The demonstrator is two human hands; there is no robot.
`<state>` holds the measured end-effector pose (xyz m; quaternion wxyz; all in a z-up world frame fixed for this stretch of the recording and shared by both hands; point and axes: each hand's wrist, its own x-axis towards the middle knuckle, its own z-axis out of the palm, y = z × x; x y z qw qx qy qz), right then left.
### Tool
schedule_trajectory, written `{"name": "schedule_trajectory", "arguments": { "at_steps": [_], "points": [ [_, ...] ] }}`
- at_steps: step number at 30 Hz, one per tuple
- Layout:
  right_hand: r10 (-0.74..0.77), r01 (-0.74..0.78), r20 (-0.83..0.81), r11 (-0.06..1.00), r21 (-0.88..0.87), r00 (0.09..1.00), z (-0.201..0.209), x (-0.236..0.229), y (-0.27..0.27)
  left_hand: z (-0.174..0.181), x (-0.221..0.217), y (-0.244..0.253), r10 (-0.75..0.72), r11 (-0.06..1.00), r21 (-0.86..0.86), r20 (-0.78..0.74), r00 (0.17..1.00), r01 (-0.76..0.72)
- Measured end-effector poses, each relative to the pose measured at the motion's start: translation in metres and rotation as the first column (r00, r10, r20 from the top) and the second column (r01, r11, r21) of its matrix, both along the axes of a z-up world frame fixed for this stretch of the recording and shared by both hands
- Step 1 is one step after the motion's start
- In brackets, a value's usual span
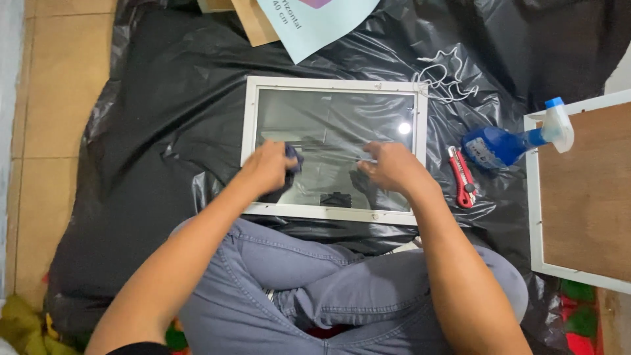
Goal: The person is cleaning a photo frame by removing the backing and glass, then spraying and wiping the glass with a cloth.
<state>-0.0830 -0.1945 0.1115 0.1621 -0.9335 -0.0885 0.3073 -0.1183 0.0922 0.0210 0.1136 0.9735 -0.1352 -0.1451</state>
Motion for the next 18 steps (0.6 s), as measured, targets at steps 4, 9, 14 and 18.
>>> {"name": "schedule_trajectory", "arguments": {
  "at_steps": [4, 9, 14, 18],
  "points": [
    [0.054, -0.053, 0.013, 0.998, -0.028, 0.998, -0.007, -0.002, 0.001, 0.010, -0.036, 0.021, -0.095, 0.992, -0.085, -0.075, 0.993, 0.089],
    [0.041, -0.040, 0.027, 0.999, -0.029, 0.999, -0.018, -0.007, 0.001, 0.010, -0.048, 0.091, 0.205, 0.770, -0.636, 0.157, 0.966, -0.060],
    [0.090, -0.088, 0.030, 0.994, -0.065, 0.995, -0.021, -0.013, 0.008, -0.006, -0.071, 0.160, 0.395, 0.912, -0.055, -0.140, 0.908, -0.406],
    [0.172, -0.161, 0.175, 0.984, -0.077, 0.969, -0.012, -0.026, 0.028, -0.059, -0.103, 0.182, 0.324, 0.936, 0.193, -0.147, 0.935, -0.294]
  ]
}}
